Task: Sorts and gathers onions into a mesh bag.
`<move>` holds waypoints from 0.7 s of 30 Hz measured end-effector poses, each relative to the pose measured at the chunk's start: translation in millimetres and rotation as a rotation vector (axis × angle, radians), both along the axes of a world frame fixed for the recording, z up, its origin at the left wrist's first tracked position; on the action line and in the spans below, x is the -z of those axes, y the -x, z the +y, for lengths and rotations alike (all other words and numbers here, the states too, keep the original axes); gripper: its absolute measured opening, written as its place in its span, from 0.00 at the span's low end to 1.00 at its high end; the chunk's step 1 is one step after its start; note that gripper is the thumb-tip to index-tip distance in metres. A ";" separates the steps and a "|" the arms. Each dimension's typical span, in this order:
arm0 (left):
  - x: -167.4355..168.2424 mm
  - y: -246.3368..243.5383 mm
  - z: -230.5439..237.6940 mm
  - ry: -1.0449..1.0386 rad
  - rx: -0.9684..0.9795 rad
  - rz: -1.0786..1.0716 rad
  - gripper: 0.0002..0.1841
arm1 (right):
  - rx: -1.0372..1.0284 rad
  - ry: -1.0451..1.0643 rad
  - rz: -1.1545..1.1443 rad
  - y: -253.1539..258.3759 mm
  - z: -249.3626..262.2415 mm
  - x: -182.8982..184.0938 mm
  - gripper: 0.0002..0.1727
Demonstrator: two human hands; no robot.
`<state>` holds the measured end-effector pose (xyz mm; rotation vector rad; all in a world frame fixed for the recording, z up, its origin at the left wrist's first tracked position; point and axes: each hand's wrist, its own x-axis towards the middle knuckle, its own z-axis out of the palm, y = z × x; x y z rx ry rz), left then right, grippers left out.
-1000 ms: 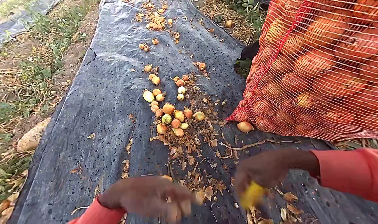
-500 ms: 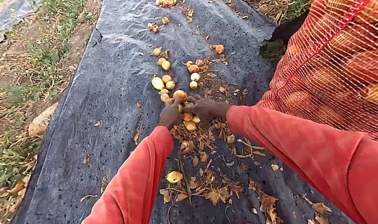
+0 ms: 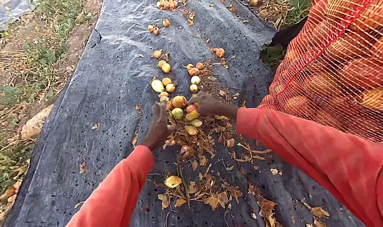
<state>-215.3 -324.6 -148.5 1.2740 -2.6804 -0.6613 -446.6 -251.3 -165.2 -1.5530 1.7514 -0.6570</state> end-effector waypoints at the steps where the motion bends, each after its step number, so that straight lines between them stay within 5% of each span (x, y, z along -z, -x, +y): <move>1: -5.8 -14.0 -2.2 -0.095 -0.091 0.105 0.57 | 0.061 0.031 -0.132 9.5 6.7 -8.0 0.22; 2: -10.2 -27.9 -4.8 -0.221 -0.205 0.224 0.53 | 0.117 0.065 -0.258 16.9 16.3 -15.6 0.23; 4: -21.9 -48.4 -7.2 -0.508 -0.436 0.462 0.28 | 0.138 0.084 -0.461 21.2 48.0 -35.5 0.23; 7: -43.9 -48.5 -8.2 -0.676 -0.596 0.610 0.08 | -0.336 -0.055 -0.626 9.8 115.9 -74.4 0.22; 9: -54.1 -26.2 -5.2 -0.455 -0.402 0.419 0.06 | -0.503 -0.120 -0.524 11.3 123.9 -78.4 0.22; 12: -49.8 36.6 -8.8 -0.124 0.037 0.043 0.17 | -0.154 -0.131 0.175 27.9 80.7 -59.2 0.14; 14: -39.0 71.8 -9.4 0.015 0.166 -0.297 0.20 | -0.064 -0.194 0.447 28.0 53.3 -27.0 0.22; 16: -22.3 84.1 -6.9 0.073 0.189 -0.539 0.19 | -0.042 -0.221 0.447 18.4 48.6 2.9 0.25; 21: -0.1 61.0 -2.0 0.112 0.201 -0.734 0.27 | -0.070 0.009 0.302 25.1 47.9 31.6 0.17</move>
